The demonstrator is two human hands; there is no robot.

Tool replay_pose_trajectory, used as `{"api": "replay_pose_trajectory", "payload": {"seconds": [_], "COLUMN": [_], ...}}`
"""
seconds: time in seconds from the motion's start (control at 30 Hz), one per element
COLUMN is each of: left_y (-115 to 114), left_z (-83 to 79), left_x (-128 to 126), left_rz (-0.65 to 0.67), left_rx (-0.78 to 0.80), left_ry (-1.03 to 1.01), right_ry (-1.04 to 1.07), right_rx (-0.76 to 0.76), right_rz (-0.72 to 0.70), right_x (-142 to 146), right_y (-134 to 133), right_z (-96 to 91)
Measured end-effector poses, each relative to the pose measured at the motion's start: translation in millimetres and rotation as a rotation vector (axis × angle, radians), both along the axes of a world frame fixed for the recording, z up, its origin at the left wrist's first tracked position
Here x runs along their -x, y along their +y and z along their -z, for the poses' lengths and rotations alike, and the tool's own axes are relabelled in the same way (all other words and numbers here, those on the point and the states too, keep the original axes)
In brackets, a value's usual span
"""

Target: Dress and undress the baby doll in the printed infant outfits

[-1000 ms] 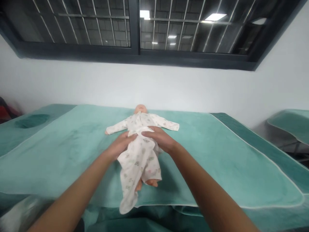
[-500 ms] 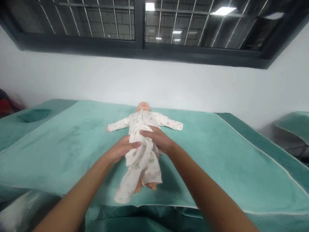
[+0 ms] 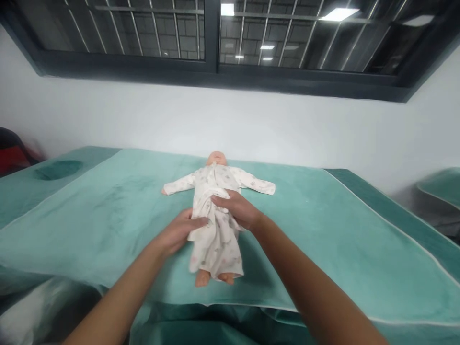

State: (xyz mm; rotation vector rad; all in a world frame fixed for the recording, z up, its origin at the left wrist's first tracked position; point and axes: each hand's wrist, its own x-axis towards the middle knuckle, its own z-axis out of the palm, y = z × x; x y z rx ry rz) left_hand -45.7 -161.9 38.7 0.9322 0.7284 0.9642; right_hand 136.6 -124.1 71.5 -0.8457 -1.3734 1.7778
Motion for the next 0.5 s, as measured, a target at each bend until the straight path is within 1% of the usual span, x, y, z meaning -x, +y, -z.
{"api": "replay_pose_trajectory", "payload": {"seconds": [0.07, 0.17, 0.23, 0.3, 0.4, 0.5], "left_y": [-3, -1, 1, 3, 2, 0], "left_z": [1.2, 2.2, 1.3, -0.7, -3.2, -2.9], "left_x": [-4, -13, -17, -18, -15, -14], "left_rz": [-0.074, -0.224, -0.237, -0.192, -0.112, -0.087], "left_rx": [0.016, 0.041, 0.028, 0.027, 0.044, 0.043], "left_ry": [-0.064, -0.203, -0.265, -0.311, -0.331, -0.314], "right_ry": [-0.046, -0.218, -0.290, -0.244, -0.060, 0.058], "right_rx": [0.002, -0.007, -0.022, -0.012, 0.044, 0.083], "right_rz": [-0.038, -0.203, -0.265, -0.235, -0.152, -0.083], "right_x": [-1, -4, -6, -7, -7, -7], "right_y": [-1, -2, -3, -4, -6, -7], "right_z": [0.2, -5.2, -8.6, -8.9, -4.3, 0.1]}}
